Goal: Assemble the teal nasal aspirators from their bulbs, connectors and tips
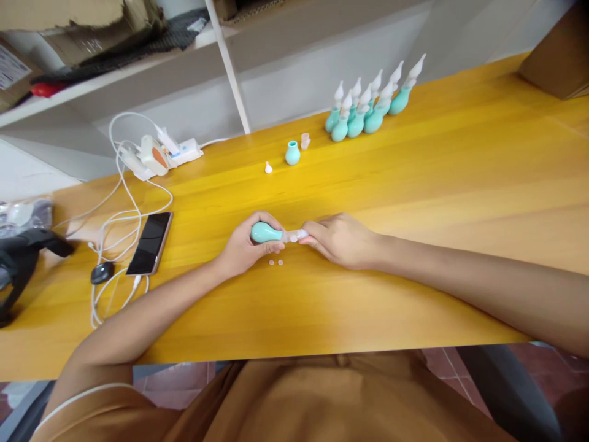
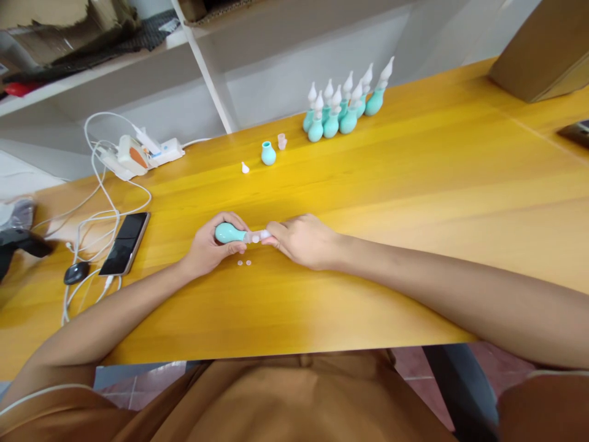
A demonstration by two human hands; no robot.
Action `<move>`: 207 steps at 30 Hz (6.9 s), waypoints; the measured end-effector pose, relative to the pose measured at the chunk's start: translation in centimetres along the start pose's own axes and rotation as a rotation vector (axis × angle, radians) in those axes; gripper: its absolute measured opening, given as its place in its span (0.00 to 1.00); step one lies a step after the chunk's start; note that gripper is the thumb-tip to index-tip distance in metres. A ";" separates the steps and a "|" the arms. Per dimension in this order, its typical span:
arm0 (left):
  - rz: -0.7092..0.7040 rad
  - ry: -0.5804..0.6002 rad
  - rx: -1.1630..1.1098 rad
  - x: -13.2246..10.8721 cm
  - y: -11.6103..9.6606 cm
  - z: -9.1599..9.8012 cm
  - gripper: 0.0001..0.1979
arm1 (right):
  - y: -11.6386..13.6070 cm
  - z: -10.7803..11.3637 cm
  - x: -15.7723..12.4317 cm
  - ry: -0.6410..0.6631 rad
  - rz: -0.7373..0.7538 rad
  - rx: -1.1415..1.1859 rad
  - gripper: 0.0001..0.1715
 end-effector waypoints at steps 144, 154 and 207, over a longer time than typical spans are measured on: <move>-0.252 0.099 0.295 -1.3 -2.3 -2.5 0.11 | 1.7 -0.9 1.1 0.252 0.111 -0.105 0.20; -0.316 0.175 0.332 -1.7 -2.8 -3.4 0.12 | 2.7 -1.0 1.1 0.258 0.184 -0.075 0.21; -0.437 0.518 0.884 -7.3 -8.4 -6.5 0.04 | 1.3 0.8 0.6 0.020 0.100 0.321 0.19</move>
Point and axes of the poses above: each hand's wrist, its own x-axis towards the middle knuckle, its own z-axis out of the back of the hand, y = z × x, the point moved 9 cm from there along x, towards the middle knuckle, and after that the axes turned 10 degrees about z, right-handed, at the moved point
